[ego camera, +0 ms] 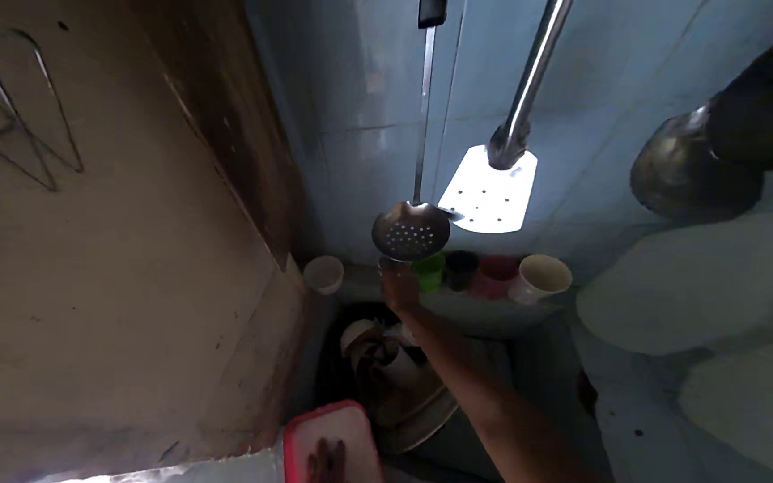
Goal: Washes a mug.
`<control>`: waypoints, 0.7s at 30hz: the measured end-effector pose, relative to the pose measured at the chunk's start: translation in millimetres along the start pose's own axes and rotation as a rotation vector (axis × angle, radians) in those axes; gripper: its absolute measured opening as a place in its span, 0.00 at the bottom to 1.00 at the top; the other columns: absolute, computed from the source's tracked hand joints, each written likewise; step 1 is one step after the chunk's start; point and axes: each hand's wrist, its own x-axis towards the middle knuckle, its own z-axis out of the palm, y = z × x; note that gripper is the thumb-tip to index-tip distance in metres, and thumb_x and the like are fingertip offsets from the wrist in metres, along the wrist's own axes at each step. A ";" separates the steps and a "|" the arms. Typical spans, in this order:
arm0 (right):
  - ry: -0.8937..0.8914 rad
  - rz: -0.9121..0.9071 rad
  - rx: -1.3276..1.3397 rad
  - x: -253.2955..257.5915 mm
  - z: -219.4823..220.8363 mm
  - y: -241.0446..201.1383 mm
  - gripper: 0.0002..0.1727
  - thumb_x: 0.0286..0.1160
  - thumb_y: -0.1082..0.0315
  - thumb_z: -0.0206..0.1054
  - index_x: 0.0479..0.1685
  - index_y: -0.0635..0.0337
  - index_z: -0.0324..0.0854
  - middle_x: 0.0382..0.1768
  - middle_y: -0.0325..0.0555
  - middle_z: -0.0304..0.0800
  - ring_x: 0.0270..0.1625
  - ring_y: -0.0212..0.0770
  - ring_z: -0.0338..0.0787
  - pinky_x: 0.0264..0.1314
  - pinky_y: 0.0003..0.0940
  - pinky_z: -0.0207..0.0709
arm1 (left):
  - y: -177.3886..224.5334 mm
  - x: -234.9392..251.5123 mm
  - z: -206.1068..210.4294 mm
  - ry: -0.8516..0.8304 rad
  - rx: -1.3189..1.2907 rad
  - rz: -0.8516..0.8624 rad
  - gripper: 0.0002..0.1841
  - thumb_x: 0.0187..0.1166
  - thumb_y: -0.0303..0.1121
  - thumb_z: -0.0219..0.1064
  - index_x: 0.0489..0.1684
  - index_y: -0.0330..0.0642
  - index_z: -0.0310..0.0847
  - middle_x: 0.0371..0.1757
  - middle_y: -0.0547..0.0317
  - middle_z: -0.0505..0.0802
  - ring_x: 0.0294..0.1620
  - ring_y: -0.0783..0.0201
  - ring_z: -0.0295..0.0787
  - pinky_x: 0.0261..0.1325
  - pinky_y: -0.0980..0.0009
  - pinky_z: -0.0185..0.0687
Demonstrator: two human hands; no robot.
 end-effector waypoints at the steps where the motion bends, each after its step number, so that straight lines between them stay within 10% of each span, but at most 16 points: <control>1: 0.050 -0.050 0.028 -8.4 0.0 -0.4 0.28 0.80 0.68 0.65 0.81 0.61 0.72 0.80 0.65 0.72 0.83 0.66 0.69 0.81 0.66 0.63 | 2.4 -0.2 -2.5 -0.021 0.001 -0.023 0.37 0.74 0.33 0.70 0.88 0.35 0.64 0.86 0.19 0.63 0.87 0.22 0.58 0.87 0.35 0.57; 6: -0.406 -0.358 -0.040 -71.0 23.9 3.8 0.23 0.81 0.68 0.64 0.73 0.65 0.78 0.72 0.68 0.78 0.77 0.69 0.76 0.78 0.66 0.66 | 6.9 -1.6 -6.7 -0.049 -0.040 -0.029 0.38 0.76 0.33 0.69 0.89 0.35 0.62 0.89 0.19 0.58 0.89 0.22 0.52 0.89 0.35 0.51; 9: -0.650 -0.226 0.004 -100.4 67.0 25.8 0.23 0.86 0.66 0.61 0.76 0.68 0.76 0.76 0.67 0.76 0.80 0.67 0.74 0.81 0.64 0.65 | 6.1 -1.6 -7.7 -0.059 -0.013 -0.025 0.38 0.77 0.33 0.68 0.90 0.36 0.61 0.89 0.21 0.58 0.90 0.24 0.53 0.89 0.37 0.53; 17: -0.590 -0.086 -0.063 -117.7 83.6 25.8 0.26 0.91 0.59 0.54 0.78 0.70 0.72 0.78 0.70 0.72 0.83 0.69 0.69 0.83 0.65 0.61 | 7.6 -3.5 -8.5 -0.043 -0.028 -0.041 0.38 0.77 0.34 0.69 0.91 0.40 0.61 0.91 0.25 0.57 0.92 0.29 0.50 0.91 0.41 0.53; 21: -0.642 -0.062 0.088 -109.3 58.9 33.3 0.29 0.80 0.57 0.69 0.73 0.68 0.77 0.72 0.69 0.79 0.77 0.67 0.76 0.78 0.67 0.67 | 8.4 -3.8 -7.7 -0.052 -0.006 -0.042 0.40 0.76 0.35 0.70 0.92 0.41 0.59 0.92 0.28 0.56 0.93 0.31 0.49 0.92 0.42 0.51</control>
